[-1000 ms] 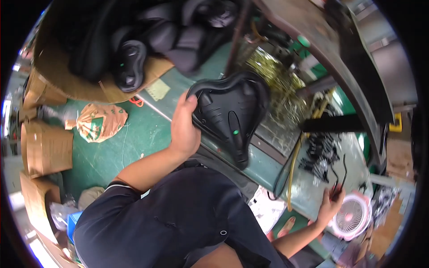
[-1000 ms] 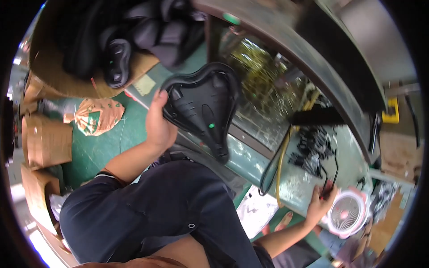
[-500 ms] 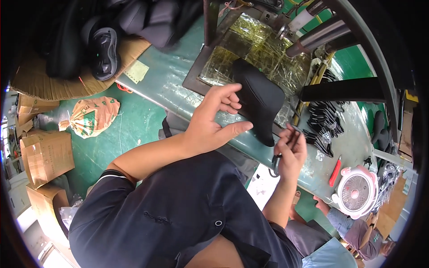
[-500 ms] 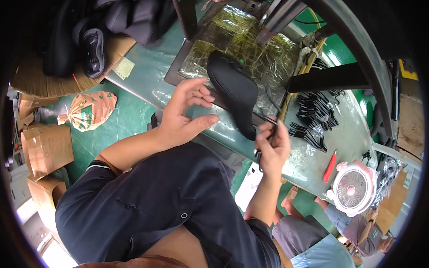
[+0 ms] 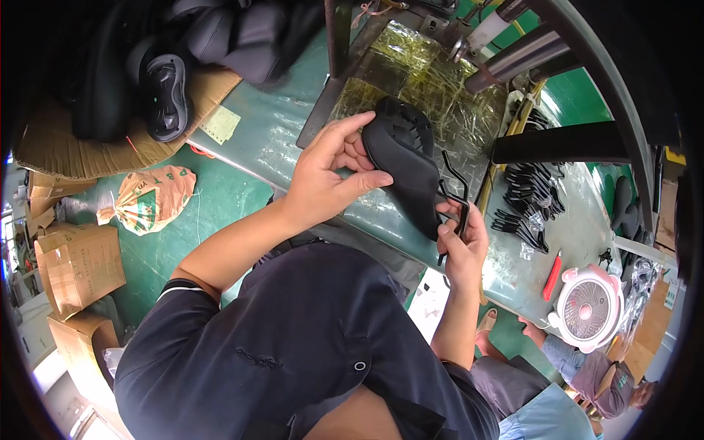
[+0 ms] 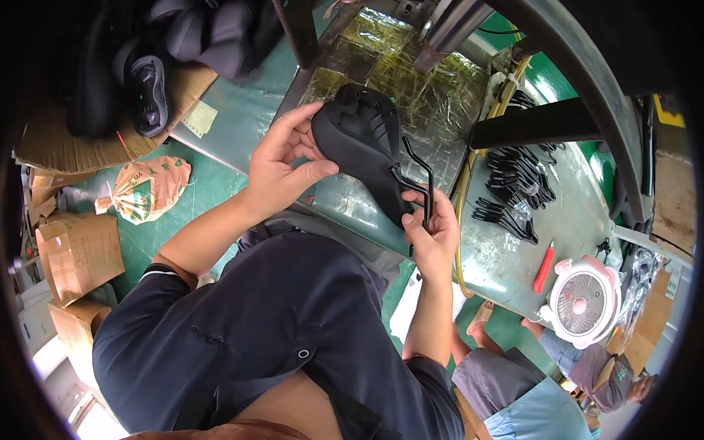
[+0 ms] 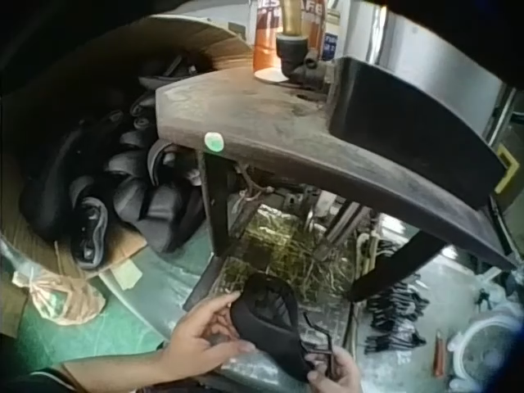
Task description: Assembling bicycle seats using a manual press machine.
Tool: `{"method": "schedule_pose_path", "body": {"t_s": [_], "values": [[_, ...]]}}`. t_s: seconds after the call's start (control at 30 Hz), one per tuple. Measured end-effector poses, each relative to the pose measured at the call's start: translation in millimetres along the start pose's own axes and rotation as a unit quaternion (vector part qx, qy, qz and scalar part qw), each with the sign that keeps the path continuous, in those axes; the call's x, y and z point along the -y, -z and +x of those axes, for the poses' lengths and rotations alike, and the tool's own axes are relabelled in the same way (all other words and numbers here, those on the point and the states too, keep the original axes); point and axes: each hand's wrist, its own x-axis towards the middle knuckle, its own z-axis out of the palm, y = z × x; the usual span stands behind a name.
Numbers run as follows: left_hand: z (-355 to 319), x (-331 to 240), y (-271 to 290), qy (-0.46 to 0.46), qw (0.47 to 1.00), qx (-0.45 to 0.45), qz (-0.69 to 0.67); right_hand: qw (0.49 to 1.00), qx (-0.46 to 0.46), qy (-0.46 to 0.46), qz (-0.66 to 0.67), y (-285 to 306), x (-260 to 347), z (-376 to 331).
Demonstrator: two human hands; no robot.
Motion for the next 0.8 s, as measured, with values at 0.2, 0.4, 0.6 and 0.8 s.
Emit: {"method": "schedule_pose_path", "body": {"t_s": [0.2, 0.4, 0.6, 0.8], "values": [[-5.9, 0.5, 6.6, -0.017, 0.999, 0.001, 0.031, 1.000, 0.008, 0.016, -0.014, 0.5, -5.6, 1.8], [-11.4, 2.4, 19.0, -0.033, 0.999, 0.000, 0.012, 1.000, 0.007, 0.004, -0.008, -0.4, -4.6, 0.6], [6.4, -6.4, 76.9, -0.149, 0.909, 0.046, 0.386, 0.988, -0.030, 0.100, -0.114, -5.9, -8.3, -10.6], [63.1, 1.5, 39.6, -0.237, 0.869, 0.254, 0.351, 0.921, 0.014, 0.253, -0.297, -22.9, 15.0, -8.6]]}}
